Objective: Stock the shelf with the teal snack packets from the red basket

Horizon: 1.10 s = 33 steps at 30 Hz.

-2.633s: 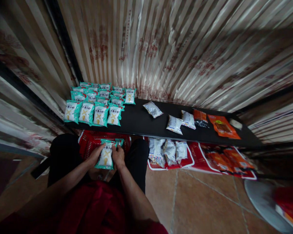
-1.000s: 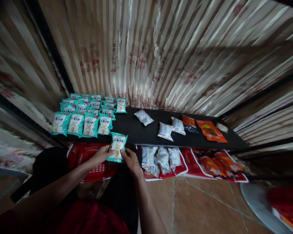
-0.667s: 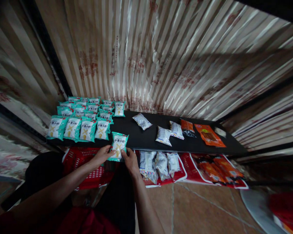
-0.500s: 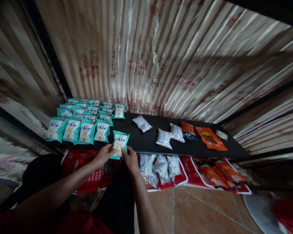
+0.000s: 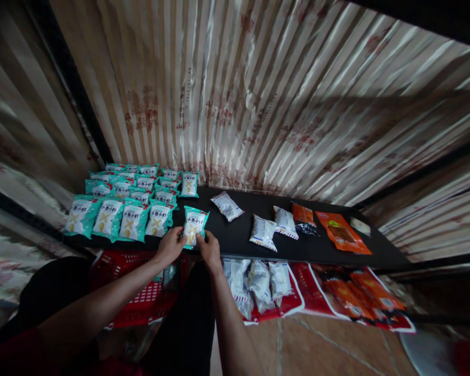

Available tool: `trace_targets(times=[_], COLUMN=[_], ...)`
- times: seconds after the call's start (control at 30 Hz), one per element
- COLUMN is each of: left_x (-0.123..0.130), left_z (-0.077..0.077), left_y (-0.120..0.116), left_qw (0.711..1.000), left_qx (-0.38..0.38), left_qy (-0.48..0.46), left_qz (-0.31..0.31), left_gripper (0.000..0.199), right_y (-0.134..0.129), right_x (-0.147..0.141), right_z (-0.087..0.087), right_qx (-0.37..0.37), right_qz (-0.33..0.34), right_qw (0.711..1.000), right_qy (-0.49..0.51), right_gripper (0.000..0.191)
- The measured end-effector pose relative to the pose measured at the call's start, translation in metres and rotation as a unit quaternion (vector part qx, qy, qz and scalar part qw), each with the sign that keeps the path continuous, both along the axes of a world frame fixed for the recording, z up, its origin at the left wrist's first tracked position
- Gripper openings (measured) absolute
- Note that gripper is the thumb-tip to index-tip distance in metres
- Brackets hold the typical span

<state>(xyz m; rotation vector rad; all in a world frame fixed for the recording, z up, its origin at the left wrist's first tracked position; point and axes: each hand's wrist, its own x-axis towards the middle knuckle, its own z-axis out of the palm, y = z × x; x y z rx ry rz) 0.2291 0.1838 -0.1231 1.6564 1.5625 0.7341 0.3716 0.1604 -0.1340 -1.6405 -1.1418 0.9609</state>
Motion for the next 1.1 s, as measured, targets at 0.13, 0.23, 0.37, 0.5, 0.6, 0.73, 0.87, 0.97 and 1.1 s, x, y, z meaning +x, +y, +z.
trace_targets(times=[0.13, 0.23, 0.37, 0.5, 0.6, 0.73, 0.87, 0.97, 1.1], left_x=[0.007, 0.011, 0.017, 0.024, 0.03, 0.037, 0.044, 0.047, 0.052], left_z=[-0.007, -0.012, -0.018, -0.027, -0.032, -0.031, -0.024, -0.018, -0.014], left_y=[0.006, 0.009, 0.012, 0.02, 0.029, 0.041, 0.054, 0.063, 0.077], left_qw=[1.0, 0.998, 0.995, 0.99, 0.988, 0.989, 0.991, 0.992, 0.992], left_qx=[0.023, 0.053, 0.095, 0.138, 0.147, 0.13, 0.113, 0.102, 0.097], left_qy=[0.008, 0.02, 0.028, 0.028, 0.043, 0.066, 0.077, 0.078, 0.076], left_qz=[0.001, 0.007, 0.006, 0.007, 0.018, 0.013, 0.008, 0.009, 0.01], left_gripper=[0.038, 0.043, 0.048, 0.051, 0.051, 0.051, 0.054, 0.056, 0.057], right_y=[0.014, 0.024, 0.04, 0.056, 0.068, 0.084, 0.099, 0.11, 0.124], right_x=[0.004, 0.005, 0.006, 0.008, 0.011, 0.015, 0.017, 0.018, 0.021], right_z=[-0.003, -0.006, -0.011, -0.017, -0.021, -0.023, -0.023, -0.022, -0.02], right_qx=[0.004, 0.005, 0.013, 0.018, 0.022, 0.028, 0.042, 0.047, 0.054], right_qz=[-0.005, -0.007, -0.016, -0.029, -0.035, -0.04, -0.048, -0.051, -0.057], right_qw=[1.0, 0.999, 0.998, 0.997, 0.996, 0.994, 0.992, 0.991, 0.99], right_qy=[-0.013, -0.032, -0.052, -0.069, -0.084, -0.1, -0.113, -0.118, -0.121], right_gripper=[0.046, 0.044, 0.043, 0.039, 0.036, 0.035, 0.035, 0.035, 0.035])
